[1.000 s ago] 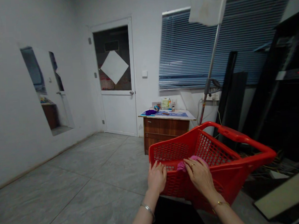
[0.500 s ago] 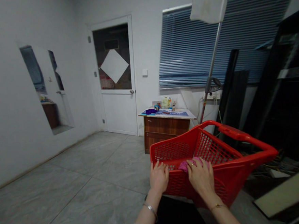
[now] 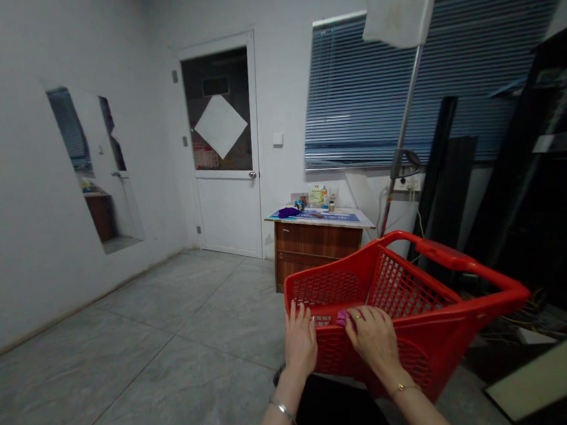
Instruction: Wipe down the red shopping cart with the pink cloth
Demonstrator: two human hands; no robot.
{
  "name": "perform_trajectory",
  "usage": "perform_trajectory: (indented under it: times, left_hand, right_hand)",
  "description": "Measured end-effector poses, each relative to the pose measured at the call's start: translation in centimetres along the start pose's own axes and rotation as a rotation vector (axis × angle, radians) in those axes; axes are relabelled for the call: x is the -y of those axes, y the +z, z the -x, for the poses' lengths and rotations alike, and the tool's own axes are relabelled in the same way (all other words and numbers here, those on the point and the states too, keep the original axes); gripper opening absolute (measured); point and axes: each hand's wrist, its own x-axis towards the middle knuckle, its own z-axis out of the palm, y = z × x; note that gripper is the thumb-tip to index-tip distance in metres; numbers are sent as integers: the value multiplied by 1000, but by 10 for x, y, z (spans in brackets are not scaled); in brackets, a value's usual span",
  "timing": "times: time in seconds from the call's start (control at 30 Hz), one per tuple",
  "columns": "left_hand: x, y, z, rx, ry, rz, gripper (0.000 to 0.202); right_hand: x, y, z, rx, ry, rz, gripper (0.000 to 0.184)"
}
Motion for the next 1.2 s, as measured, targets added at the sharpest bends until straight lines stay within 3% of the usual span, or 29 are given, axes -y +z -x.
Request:
perform_trajectory:
  times: [0.17,0.3,0.37,0.53,0.63,0.83,0.9,1.03,1.2]
  left_hand:
    - [5,1,-3,30,16,33,43]
    - [5,0,-3,18,21,33,44]
    - [4,2,-2,13,16,32,44]
    - [1,5,-3,12,1,24,43]
    - [1,3,-3,24,-2,21,44]
    - [2,0,-2,29,3,9,44]
    - [2,1,-3,27,7,6,44]
    - [1,2,-3,28,5,3,44]
    - [0,3,-2,20,4,11,42]
  right_hand:
    - [5,11,4,-55,-120,-165,18]
    - [-9,13,8,-46,-208,-199,36]
    - [-11,13,10,-43,-175,-190,38]
    - [6,15,8,-55,-54,-153,18]
    - [14,14,6,-67,-35,-108,19]
    - [-4,8,3,7,-143,-104,25]
    - [-12,7,2,7,-131,-100,30]
    - [-12,7,0,-31,-37,-61,21]
    - [-9,3,4,62,-78,-22,29]
